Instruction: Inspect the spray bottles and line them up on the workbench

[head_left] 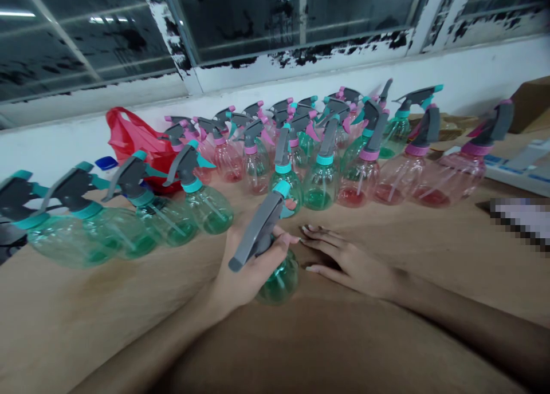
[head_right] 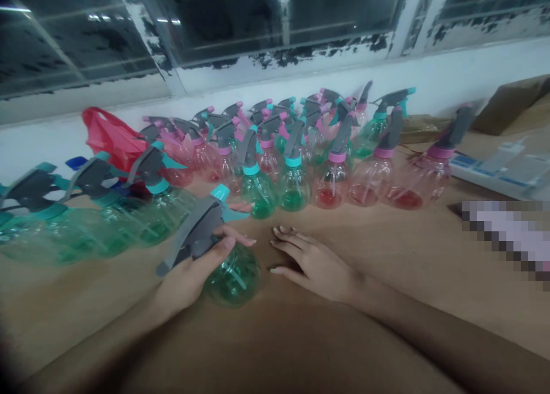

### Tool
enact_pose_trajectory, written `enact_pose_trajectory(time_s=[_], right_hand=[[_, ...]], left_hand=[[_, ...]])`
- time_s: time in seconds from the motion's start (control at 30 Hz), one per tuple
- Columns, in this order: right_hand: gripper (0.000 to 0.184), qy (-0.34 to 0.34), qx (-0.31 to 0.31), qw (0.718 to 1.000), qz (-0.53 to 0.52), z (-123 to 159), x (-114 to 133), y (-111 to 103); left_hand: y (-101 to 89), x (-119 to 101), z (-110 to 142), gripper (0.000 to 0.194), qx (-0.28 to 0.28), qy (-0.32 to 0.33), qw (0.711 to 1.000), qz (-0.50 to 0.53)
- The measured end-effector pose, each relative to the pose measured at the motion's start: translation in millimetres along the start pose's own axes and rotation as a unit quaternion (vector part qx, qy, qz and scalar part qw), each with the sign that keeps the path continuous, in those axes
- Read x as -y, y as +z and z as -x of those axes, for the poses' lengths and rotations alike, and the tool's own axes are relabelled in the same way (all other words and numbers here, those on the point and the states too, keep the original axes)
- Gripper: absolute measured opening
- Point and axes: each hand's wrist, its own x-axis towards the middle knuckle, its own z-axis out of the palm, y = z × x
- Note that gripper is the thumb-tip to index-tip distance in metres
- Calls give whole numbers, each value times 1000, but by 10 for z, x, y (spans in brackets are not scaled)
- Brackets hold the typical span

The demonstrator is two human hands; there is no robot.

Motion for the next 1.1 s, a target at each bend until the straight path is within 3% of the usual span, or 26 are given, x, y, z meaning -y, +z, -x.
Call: enact_pose_trajectory(time_s=[0.4, 0.6, 0.7, 0.8, 0.93, 1.1], right_hand=[[54, -4, -1, 1000, -8, 9, 39, -18], [59, 16, 18, 997, -80, 40, 217, -118], [60, 27, 19, 994, -104, 27, 343, -147], [67, 41, -4, 993, -107, -37, 490, -146], [74, 52, -56, 993, -95, -215, 692, -118], [75, 64, -107, 989, -84, -453, 874, -76]], left_hand=[[-5, -18, -8, 23, -1, 13, 999, -30], [4, 7, 19, 26, -26, 2, 996, -88], [18, 36, 36, 21, -44, -7, 997, -67], [26, 74, 38, 13, -56, -7, 998, -38], [10, 139, 19, 31, -67, 1, 998, -15], [-90, 209, 8, 24, -43, -5, 999, -13]])
